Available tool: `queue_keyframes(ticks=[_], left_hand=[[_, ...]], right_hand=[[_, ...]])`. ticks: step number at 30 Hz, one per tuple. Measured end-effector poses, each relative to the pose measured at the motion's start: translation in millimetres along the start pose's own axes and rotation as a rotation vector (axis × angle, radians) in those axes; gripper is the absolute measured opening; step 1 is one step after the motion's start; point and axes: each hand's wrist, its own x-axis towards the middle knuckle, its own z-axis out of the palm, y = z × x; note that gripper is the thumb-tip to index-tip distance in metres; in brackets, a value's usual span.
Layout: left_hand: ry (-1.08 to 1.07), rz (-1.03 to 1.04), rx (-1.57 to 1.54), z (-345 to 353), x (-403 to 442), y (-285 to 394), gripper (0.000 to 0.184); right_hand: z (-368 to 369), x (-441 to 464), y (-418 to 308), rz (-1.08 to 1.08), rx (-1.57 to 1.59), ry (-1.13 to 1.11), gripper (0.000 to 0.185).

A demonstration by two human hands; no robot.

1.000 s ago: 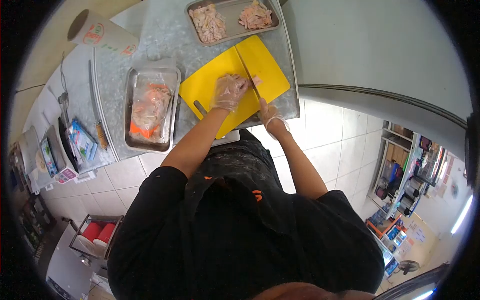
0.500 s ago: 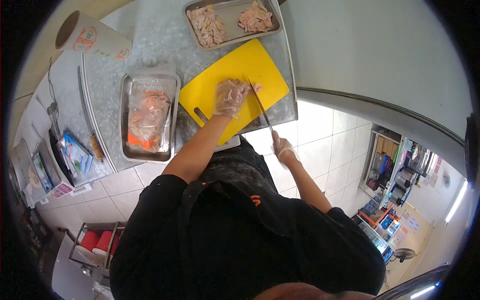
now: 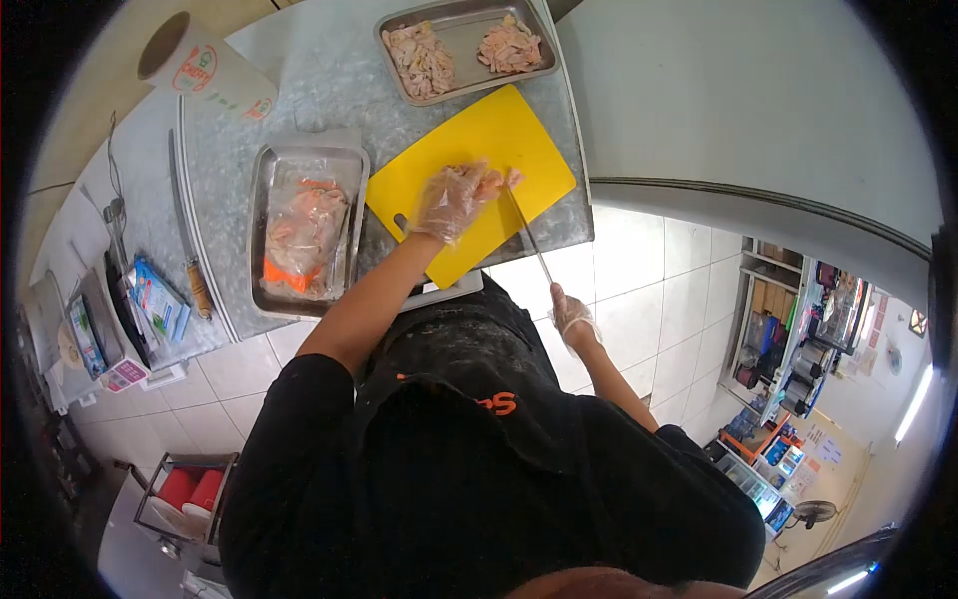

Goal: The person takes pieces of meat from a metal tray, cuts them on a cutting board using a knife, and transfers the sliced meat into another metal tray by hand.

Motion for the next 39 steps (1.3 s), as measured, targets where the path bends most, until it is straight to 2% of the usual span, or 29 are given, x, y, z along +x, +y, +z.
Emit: queue_keyframes(ticks=[1,2,4,5,6,7,8,12,15,17,19,21,23,24,25,26,28,30,33,34,35,36,38,39], left_hand=[[0.021,0.04,-0.028,-5.5,-2.3,-3.5,0.027],[0.024,0.036,-0.024,-4.0,-6.5,-11.7,0.027],[-0.075,0.185,0.251,6.5,-17.7,-28.1,0.023],[-0.081,0.183,0.251,4.1,-16.6,-26.1,0.023],[-0.105,0.082,0.171,-1.2,-12.0,-20.0,0.021],[-0.129,-0.02,0.09,-3.2,-9.8,-16.3,0.019],[-0.133,-0.022,0.087,-1.6,-10.4,-16.8,0.019],[-0.048,-0.018,0.023,0.2,-12.1,-22.0,0.015],[-0.019,-0.052,-0.011,0.1,-10.1,-18.4,0.012],[-0.011,-0.053,-0.024,0.6,-10.1,-18.7,0.012],[-0.027,-0.073,0.048,5.2,-9.9,-21.7,0.011],[-0.008,-0.071,0.047,2.1,-7.3,-20.4,0.01],[-0.006,-0.068,0.038,0.7,-8.6,-19.3,0.01],[0.003,-0.069,0.016,0.8,-7.0,-20.2,0.01],[0.014,-0.069,-0.003,1.2,-7.7,-19.0,0.009],[0.013,-0.064,-0.002,2.5,-10.3,-17.5,0.009],[0.005,-0.071,-0.003,4.5,-7.7,-21.7,0.009],[0.026,-0.072,0.022,3.3,-8.9,-18.3,0.009],[0.025,-0.084,0.02,1.4,-4.9,-18.7,0.008],[0.003,-0.087,-0.007,2.3,-5.7,-16.9,0.007],[0.0,-0.088,-0.015,3.3,-7.0,-14.4,0.007],[-0.002,-0.106,-0.021,2.3,-7.6,-13.2,0.008],[0.017,-0.118,-0.008,-4.0,-4.8,-14.6,0.01],[0.009,-0.123,-0.011,-2.1,-5.8,-16.2,0.008]], right_hand=[[-1.7,-2.9,-3.2,0.011,0.021,-0.035,0.092],[-4.0,-0.5,-11.5,0.006,0.018,-0.037,0.092],[-5.1,14.5,-37.6,-0.065,0.01,0.0,0.073],[-5.3,22.6,-50.2,-0.202,-0.002,0.017,0.059],[1.7,41.3,-53.7,-0.415,-0.064,0.126,0.05],[8.9,60.1,-57.1,-0.618,-0.145,0.258,0.046],[22.9,87.4,-51.7,-0.898,-0.284,0.483,0.046],[0.7,96.6,-93.3,-0.921,-0.279,0.416,0.042],[-0.1,88.3,-93.1,-0.709,-0.21,0.182,0.041],[16.0,74.0,-72.8,-0.503,-0.302,0.112,0.048],[28.8,63.4,-33.2,-0.476,-0.232,0.01,0.05],[14.9,49.3,-49.7,-0.225,-0.09,-0.026,0.041],[3.7,49.1,-72.6,-0.552,-0.207,0.11,0.044],[22.0,91.8,-63.8,-0.853,-0.073,0.32,0.04],[20.2,89.6,-62.8,-0.848,-0.076,0.318,0.04],[15.2,84.4,-68.0,-0.749,-0.091,0.242,0.039],[2.6,58.0,-79.1,-0.652,0.023,0.245,0.047],[0.7,28.9,-50.0,-0.372,-0.141,0.013,0.064],[4.7,42.7,-54.8,-0.3,-0.157,-0.021,0.046],[1.6,61.0,-68.7,-0.452,-0.214,0.026,0.049],[-3.0,70.5,-75.5,-0.608,-0.279,0.072,0.06],[-1.6,75.4,-70.4,-0.607,-0.282,0.071,0.06],[5.2,93.7,-69.3,-0.795,-0.269,0.243,0.058],[5.6,78.8,-62.8,-0.819,-0.364,0.29,0.064]])
